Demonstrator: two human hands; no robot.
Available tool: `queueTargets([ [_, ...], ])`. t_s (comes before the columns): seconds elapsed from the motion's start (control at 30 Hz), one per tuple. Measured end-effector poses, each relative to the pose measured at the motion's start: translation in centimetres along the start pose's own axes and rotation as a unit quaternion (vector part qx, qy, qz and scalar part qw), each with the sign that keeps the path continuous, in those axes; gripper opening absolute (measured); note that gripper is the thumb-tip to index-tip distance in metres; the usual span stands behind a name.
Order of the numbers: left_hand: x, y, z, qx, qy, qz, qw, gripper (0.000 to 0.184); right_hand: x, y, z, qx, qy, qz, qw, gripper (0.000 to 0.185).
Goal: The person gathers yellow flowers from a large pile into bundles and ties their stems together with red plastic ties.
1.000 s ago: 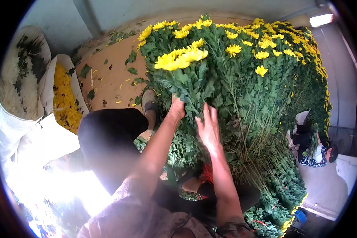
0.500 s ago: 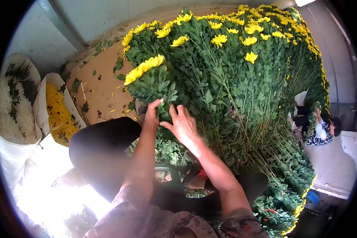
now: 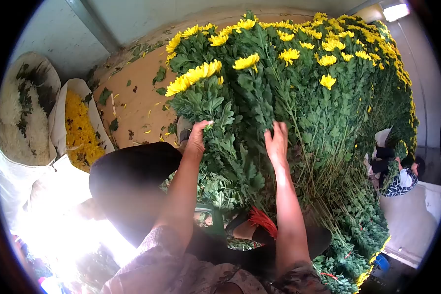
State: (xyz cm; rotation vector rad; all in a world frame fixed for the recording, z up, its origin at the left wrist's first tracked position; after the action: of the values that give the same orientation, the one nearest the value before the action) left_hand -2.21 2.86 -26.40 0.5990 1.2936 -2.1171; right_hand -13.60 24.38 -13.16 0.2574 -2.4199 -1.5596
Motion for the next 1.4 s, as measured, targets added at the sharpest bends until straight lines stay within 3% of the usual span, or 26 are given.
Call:
queueTargets([
  [0.07,1.0,0.5,-0.4,0.019,-0.009,-0.017,1.0,0.028,-0.8,2.8,-2.9,0.047,-0.018,-0.025,0.998,0.042],
  [0.13,1.7,0.7,-0.8,0.033,-0.009,-0.027,0.999,0.027,-2.3,2.8,-5.3,0.104,-0.154,-0.151,0.971,0.043],
  [0.17,1.7,0.2,-1.1,0.047,-0.007,-0.038,0.998,0.026,-2.8,1.3,-6.0,0.013,-0.116,-0.176,0.978,0.047],
  [0.2,1.7,-0.5,-1.3,0.037,-0.008,-0.053,0.998,0.027,-4.2,0.0,-5.7,0.054,-0.164,-0.233,0.957,0.048],
  [0.27,0.6,-2.6,-0.8,0.021,0.004,-0.088,0.996,0.027,-4.8,0.7,-8.9,0.095,-0.125,-0.268,0.951,0.052],
  [0.33,-0.3,-4.1,-0.5,0.002,0.011,-0.122,0.992,0.028,-4.8,1.8,-10.2,0.032,0.04,-0.183,0.982,0.067],
  [0.43,-1.6,-6.2,-0.4,0.046,0.008,-0.139,0.989,0.029,-5.0,3.8,-10.6,0.104,0.036,-0.123,0.986,0.071],
  [0.5,-4.0,-9.2,-0.1,0.046,0.03,-0.201,0.978,0.038,-5.4,5.6,-11.4,0.184,0.034,-0.113,0.976,0.077],
  [0.57,-6.0,-12.5,0.9,0.058,0.034,-0.25,0.966,0.043,-5.8,9.6,-13.0,0.15,0.039,-0.066,0.986,0.076],
  [0.7,-13.7,-20.7,6.7,0.224,-0.121,-0.266,0.93,0.057,-7.9,18.4,-15.1,0.148,0.064,0.036,0.986,0.085],
  [0.77,-23.3,-28.3,11.3,0.281,-0.191,-0.309,0.888,0.047,-8.6,27.1,-18.2,0.189,0.107,0.116,0.969,0.076],
  [0.83,-35.0,-37.0,15.6,0.291,-0.297,-0.411,0.811,0.038,-9.5,35.1,-20.5,0.263,0.208,0.207,0.919,0.07],
  [0.87,-41.1,-40.8,17.5,0.302,-0.413,-0.477,0.715,0.036,-10.0,38.6,-20.9,0.348,0.236,0.242,0.874,0.062],
  [0.9,-44.9,-43.7,17.7,0.325,-0.435,-0.51,0.667,0.037,-10.8,41.8,-21.2,0.429,0.266,0.276,0.818,0.054],
  [0.93,-48.8,-46.5,17.9,0.343,-0.456,-0.542,0.617,0.039,-11.2,44.2,-22.0,0.482,0.267,0.232,0.802,0.043],
  [0.97,-53.1,-48.6,16.5,0.387,-0.443,-0.606,0.535,0.044,-11.6,45.7,-22.6,0.532,0.269,0.19,0.781,0.032],
  [1.0,-56.8,-49.9,14.4,0.426,-0.423,-0.664,0.445,0.053,-12.6,46.6,-22.2,0.564,0.273,0.254,0.736,0.015],
  [1.03,-57.4,-50.3,12.2,0.493,-0.414,-0.66,0.388,0.048,-12.5,45.4,-21.7,0.605,0.225,0.158,0.747,0.022],
  [1.13,-54.8,-48.9,6.1,0.695,-0.411,-0.552,0.207,0.037,-13.3,38.4,-18.3,0.798,0.184,0.114,0.563,0.025],
  [1.23,-52.2,-42.4,0.0,0.76,-0.448,-0.471,0.004,0.048,-16.4,26.9,-15.0,0.869,0.084,0.062,0.484,0.028],
  [1.3,-46.4,-36.8,-3.3,0.836,-0.339,-0.428,-0.059,0.051,-19.6,18.1,-13.9,0.895,0.018,0.014,0.446,0.031],
  [1.37,-41.0,-31.4,-5.2,0.88,-0.223,-0.419,0.003,0.052,-23.2,10.0,-13.6,0.908,-0.036,-0.037,0.416,0.034],
  [1.4,-38.7,-29.4,-5.6,0.887,-0.213,-0.408,0.025,0.053,-24.6,6.7,-14.0,0.911,-0.053,-0.064,0.404,0.035],
])
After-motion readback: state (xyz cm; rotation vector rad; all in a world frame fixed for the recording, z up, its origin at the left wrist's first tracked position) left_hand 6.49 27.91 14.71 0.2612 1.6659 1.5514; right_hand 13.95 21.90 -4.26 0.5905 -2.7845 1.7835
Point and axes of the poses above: each hand's wrist, its own x-axis towards the middle knuckle, its own y-axis out of the back of the hand, z = x × y, the point moved 9 cm from there along x, towards the middle knuckle, and after that the axes turned 7 degrees about -y, right-handed, at the moved point
